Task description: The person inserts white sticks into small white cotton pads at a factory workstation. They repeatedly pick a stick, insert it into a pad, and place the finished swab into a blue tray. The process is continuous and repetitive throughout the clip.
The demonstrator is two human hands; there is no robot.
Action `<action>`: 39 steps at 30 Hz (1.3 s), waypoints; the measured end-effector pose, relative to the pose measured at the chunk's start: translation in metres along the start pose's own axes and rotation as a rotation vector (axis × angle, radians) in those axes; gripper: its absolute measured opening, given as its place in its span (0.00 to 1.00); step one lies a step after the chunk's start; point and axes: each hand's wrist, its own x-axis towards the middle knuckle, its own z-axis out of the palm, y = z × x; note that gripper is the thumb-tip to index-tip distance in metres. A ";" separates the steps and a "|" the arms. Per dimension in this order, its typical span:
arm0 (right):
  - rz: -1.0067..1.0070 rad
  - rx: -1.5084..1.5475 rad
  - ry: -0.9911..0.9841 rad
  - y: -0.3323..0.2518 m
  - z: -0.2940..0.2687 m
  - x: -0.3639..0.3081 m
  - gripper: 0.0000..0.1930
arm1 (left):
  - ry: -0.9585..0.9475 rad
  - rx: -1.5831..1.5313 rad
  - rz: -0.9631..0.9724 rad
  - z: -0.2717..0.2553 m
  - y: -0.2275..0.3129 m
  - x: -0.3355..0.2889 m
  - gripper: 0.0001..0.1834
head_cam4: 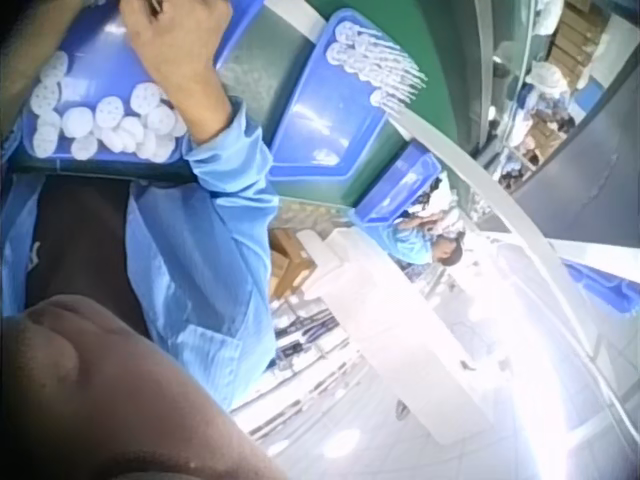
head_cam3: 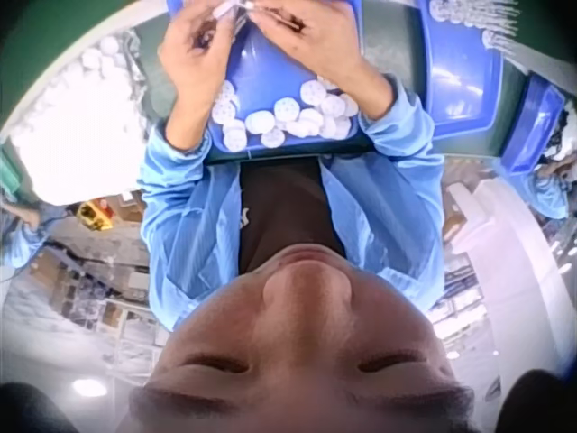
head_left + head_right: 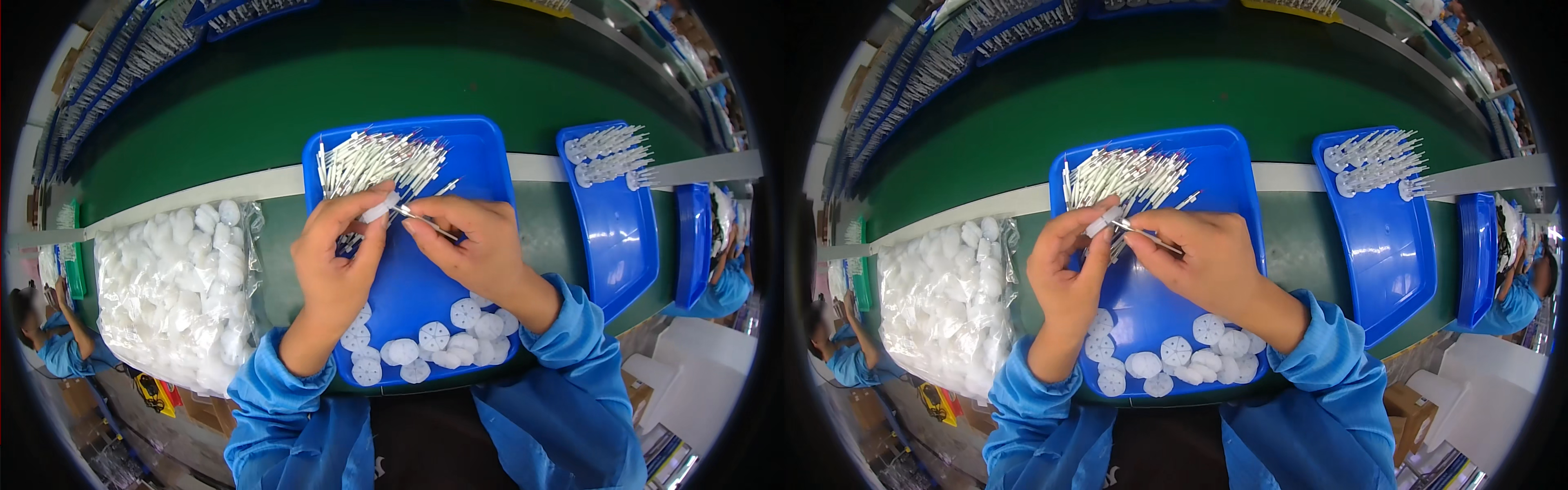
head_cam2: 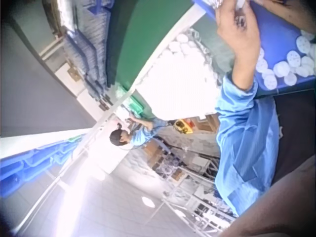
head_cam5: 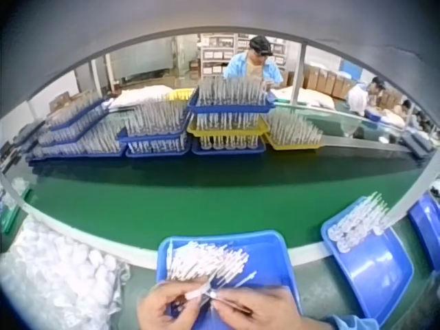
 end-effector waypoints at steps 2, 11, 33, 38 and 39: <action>-0.026 0.015 0.053 0.009 0.004 -0.001 0.07 | -0.030 0.134 0.100 0.001 0.004 0.002 0.18; -0.341 -0.382 0.093 0.005 -0.001 0.006 0.08 | -0.023 0.335 0.189 0.002 0.012 -0.008 0.23; 0.097 0.371 -0.164 0.012 -0.012 0.001 0.16 | -0.071 0.243 0.301 0.000 0.013 -0.001 0.25; 0.178 0.579 -0.152 0.018 -0.006 -0.002 0.13 | -0.067 0.279 0.397 0.001 0.010 0.004 0.26; 0.192 0.611 -0.157 0.020 -0.006 -0.003 0.13 | -0.067 0.281 0.378 0.001 0.012 0.003 0.26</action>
